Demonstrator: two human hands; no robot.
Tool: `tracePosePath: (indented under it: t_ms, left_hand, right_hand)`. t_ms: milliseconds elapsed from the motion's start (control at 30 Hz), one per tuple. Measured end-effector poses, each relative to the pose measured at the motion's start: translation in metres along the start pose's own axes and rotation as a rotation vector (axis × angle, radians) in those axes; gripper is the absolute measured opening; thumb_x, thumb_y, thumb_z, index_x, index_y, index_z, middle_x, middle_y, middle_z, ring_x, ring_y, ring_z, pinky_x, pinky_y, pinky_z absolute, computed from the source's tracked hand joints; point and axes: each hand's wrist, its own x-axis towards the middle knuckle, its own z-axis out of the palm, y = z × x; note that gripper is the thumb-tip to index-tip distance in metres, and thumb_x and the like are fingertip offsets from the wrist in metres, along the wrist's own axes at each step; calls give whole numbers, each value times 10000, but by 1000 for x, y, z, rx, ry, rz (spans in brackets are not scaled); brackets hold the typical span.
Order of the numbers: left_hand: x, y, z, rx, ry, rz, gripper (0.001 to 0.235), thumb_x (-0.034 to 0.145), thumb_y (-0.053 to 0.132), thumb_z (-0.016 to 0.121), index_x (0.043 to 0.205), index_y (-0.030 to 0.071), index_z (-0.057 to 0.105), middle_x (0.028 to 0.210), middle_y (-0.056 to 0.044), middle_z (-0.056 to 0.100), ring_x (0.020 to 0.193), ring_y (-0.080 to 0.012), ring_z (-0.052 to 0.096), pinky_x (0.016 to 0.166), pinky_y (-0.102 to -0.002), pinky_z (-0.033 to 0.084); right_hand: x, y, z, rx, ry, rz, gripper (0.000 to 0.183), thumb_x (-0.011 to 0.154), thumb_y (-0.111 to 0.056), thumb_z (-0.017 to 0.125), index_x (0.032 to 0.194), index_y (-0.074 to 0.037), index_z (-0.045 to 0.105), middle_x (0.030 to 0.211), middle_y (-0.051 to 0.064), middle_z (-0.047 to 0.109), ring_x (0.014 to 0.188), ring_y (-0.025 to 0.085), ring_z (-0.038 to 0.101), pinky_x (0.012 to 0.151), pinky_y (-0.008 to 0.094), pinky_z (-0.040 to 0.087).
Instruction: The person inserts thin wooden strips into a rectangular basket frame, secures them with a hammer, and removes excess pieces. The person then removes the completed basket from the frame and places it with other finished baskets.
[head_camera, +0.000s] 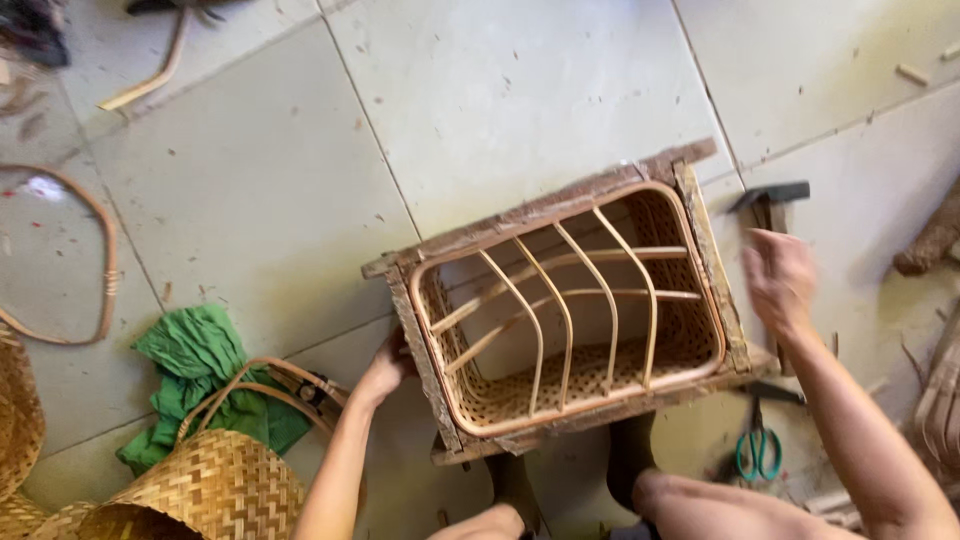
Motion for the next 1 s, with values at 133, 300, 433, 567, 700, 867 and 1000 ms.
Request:
tracePosePath:
  t_ms: [133,300,433,567,700,867,1000]
  left_hand:
    - [4,1,7,214,10,492,729,879,-80,655,1541,7,363,1487,-250,528,1338,-366,522,1074,-450,467]
    - [-11,11,13,96,83,518,708,856,-79,601,1528,-24,386,1467,-257,570,1321,-367,575,1068,-439,502]
    - [-33,15,19,273,134,656,669,819,-95,614,1464,-24,454,1390,-253,609,1244,-340,645,1056,-398,556]
    - [-48,33,11,343,189,378,348,828,-45,676,1171,-2,641,1119,-172,748,1002,-269,764,902,-362,615]
    - [-57,64,1,454,338,660,235,843,4,710,1078,-7,693,1048,-168,772,978,-278,758,881,-391,610]
    - [-76,80,-5,585,521,891,254,905,83,678,1139,-16,670,1085,-189,753,1015,-318,747,878,-416,616]
    - [-74,77,5,689,609,988,289,954,147,653,1188,-23,652,1116,-206,738,1044,-350,739,876,-435,620]
  right_hand:
    - [13,-21,7,448,-629,161,514,1024,-218,533,1533,-164,489,1350,202,655,1192,323,642,1017,422,484]
    - [19,-36,-11,406,-638,32,622,859,-209,708,1442,-100,521,1272,220,685,1162,347,658,992,462,510]
    - [7,-32,-38,298,-734,191,419,901,-207,691,1293,-86,610,1180,207,739,1091,334,706,965,477,553]
    - [2,-7,-48,394,-682,223,269,848,-96,708,1110,-38,696,1027,200,774,935,315,750,837,496,632]
    - [23,38,-44,624,-446,17,218,1128,-145,519,1007,-27,657,848,128,722,755,231,709,701,406,619]
    - [44,58,-34,224,-403,89,138,1071,-142,592,1073,-16,649,932,146,703,844,243,684,742,386,603]
    - [24,35,-40,131,-259,80,172,1046,-142,608,1153,-10,641,1037,158,696,951,252,673,822,391,596]
